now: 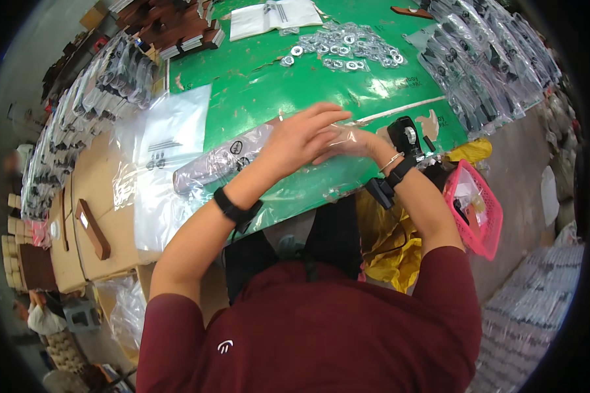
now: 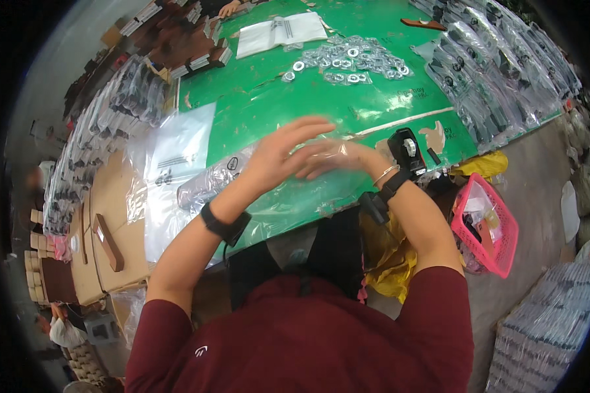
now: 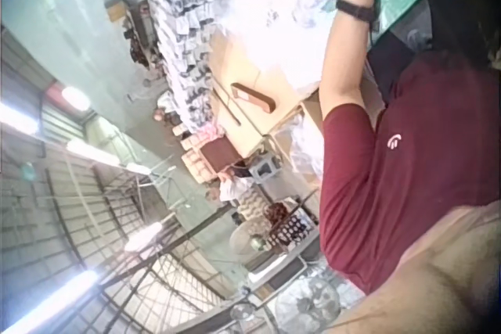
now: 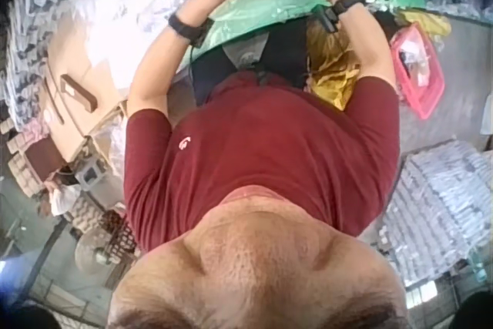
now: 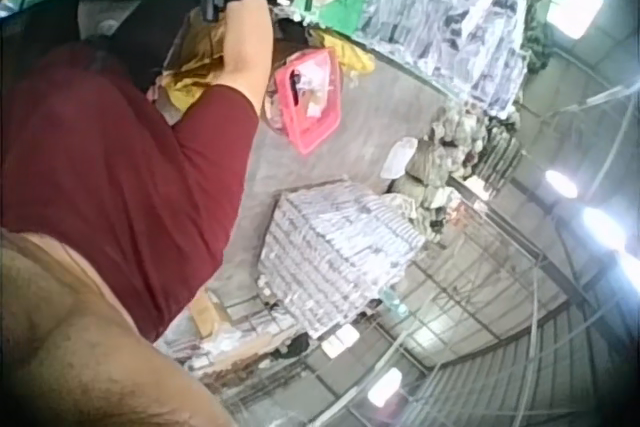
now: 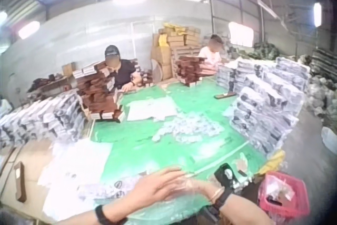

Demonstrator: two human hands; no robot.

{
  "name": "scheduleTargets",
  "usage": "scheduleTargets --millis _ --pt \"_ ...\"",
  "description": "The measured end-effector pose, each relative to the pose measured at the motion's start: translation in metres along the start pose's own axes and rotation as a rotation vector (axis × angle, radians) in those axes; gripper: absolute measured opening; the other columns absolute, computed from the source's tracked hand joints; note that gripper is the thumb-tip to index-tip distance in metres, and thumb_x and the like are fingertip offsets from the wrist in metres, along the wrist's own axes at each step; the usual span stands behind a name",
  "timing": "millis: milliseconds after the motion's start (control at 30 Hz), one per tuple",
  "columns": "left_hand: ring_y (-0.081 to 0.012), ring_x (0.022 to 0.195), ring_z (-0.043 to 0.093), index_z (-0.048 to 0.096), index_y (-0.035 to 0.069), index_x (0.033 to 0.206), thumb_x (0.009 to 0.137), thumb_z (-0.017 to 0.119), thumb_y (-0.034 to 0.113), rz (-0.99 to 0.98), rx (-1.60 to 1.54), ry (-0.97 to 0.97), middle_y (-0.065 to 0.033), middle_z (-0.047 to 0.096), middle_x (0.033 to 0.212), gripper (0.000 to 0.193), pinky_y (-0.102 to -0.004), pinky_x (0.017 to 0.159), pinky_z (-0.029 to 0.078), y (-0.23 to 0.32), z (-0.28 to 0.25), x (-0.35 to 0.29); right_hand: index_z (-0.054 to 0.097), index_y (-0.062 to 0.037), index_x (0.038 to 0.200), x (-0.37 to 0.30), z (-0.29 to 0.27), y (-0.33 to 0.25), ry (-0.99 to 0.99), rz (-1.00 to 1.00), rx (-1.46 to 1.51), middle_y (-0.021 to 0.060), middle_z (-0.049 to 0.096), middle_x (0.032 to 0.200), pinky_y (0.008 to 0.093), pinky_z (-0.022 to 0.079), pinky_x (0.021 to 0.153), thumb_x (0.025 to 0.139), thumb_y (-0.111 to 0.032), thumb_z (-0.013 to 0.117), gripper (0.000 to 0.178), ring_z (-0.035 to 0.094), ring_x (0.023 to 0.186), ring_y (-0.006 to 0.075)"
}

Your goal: Packing wood furniture components into plastic bags and sealing them.

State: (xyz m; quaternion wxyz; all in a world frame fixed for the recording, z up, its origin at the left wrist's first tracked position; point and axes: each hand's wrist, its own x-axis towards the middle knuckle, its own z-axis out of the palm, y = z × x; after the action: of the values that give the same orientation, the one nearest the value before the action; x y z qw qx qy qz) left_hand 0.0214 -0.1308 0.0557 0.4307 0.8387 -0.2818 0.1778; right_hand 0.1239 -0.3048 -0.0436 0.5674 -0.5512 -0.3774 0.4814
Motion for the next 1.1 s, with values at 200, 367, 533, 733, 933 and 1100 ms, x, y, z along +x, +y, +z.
scheduleTargets --millis 200,367,533,733,933,1100 --pt "-0.0301 0.092 0.061 0.067 0.010 0.107 0.089 0.063 0.009 -0.177 0.278 0.116 -0.0068 0.065 0.097 0.019 -0.0399 0.078 0.050 -0.024 -0.065 -0.063 0.052 0.0007 0.138 -0.033 -0.002 -0.022 0.240 0.132 0.067 0.0175 0.064 0.127 0.0379 0.055 0.096 0.100 -0.033 0.058 0.051 0.066 0.110 0.0282" --pt "-0.0282 0.092 0.060 0.068 0.012 0.105 0.087 0.064 0.008 -0.084 0.436 -0.102 -0.0056 0.063 0.098 0.019 -0.0391 0.078 0.050 -0.032 -0.044 -0.105 0.042 -0.0020 0.146 -0.064 0.006 -0.030 0.545 0.158 0.345 0.0167 0.065 0.125 0.0359 0.058 0.084 0.097 -0.033 0.062 0.061 0.068 0.103 0.0226" --pt "-0.0267 0.105 0.057 0.063 0.013 0.124 0.086 0.065 0.011 -0.047 0.414 -0.199 -0.0063 0.060 0.115 0.038 -0.0398 0.090 0.046 -0.048 -0.010 -0.125 0.054 -0.0057 0.135 -0.071 0.052 0.020 0.944 0.184 -0.432 0.0025 0.063 0.075 0.0293 0.051 0.058 0.083 -0.013 0.076 0.057 0.061 0.064 0.0131" --pt "-0.0277 0.123 0.050 0.052 0.014 0.141 0.088 0.062 0.013 -0.053 0.537 -0.335 -0.0075 0.050 0.140 0.054 -0.0413 0.102 0.039 -0.052 -0.004 -0.131 0.057 -0.0058 0.134 -0.060 0.076 -0.023 1.216 0.084 -1.258 0.0096 0.068 0.099 0.0406 0.050 0.079 0.084 -0.011 0.071 0.052 0.065 0.092 0.0289" --pt "-0.0227 0.129 0.048 0.046 0.015 0.146 0.092 0.055 0.016 -0.046 0.623 -0.373 -0.0060 0.048 0.146 0.055 -0.0416 0.103 0.037 -0.056 -0.003 -0.132 0.043 -0.0039 0.146 0.033 0.100 -0.039 0.873 -0.435 -0.890 0.0163 0.042 0.153 0.0419 0.033 0.115 0.094 -0.014 0.061 0.056 0.041 0.141 0.0337" --pt "-0.0216 0.132 0.047 0.045 0.016 0.147 0.094 0.053 0.018 -0.049 0.614 -0.404 -0.0046 0.048 0.147 0.054 -0.0424 0.104 0.036 -0.057 0.002 -0.133 0.034 -0.0059 0.152 0.035 0.075 0.038 0.760 -0.129 -1.205 0.0134 0.033 0.159 0.0531 0.013 0.121 0.099 -0.036 0.051 0.064 0.027 0.148 0.0307"
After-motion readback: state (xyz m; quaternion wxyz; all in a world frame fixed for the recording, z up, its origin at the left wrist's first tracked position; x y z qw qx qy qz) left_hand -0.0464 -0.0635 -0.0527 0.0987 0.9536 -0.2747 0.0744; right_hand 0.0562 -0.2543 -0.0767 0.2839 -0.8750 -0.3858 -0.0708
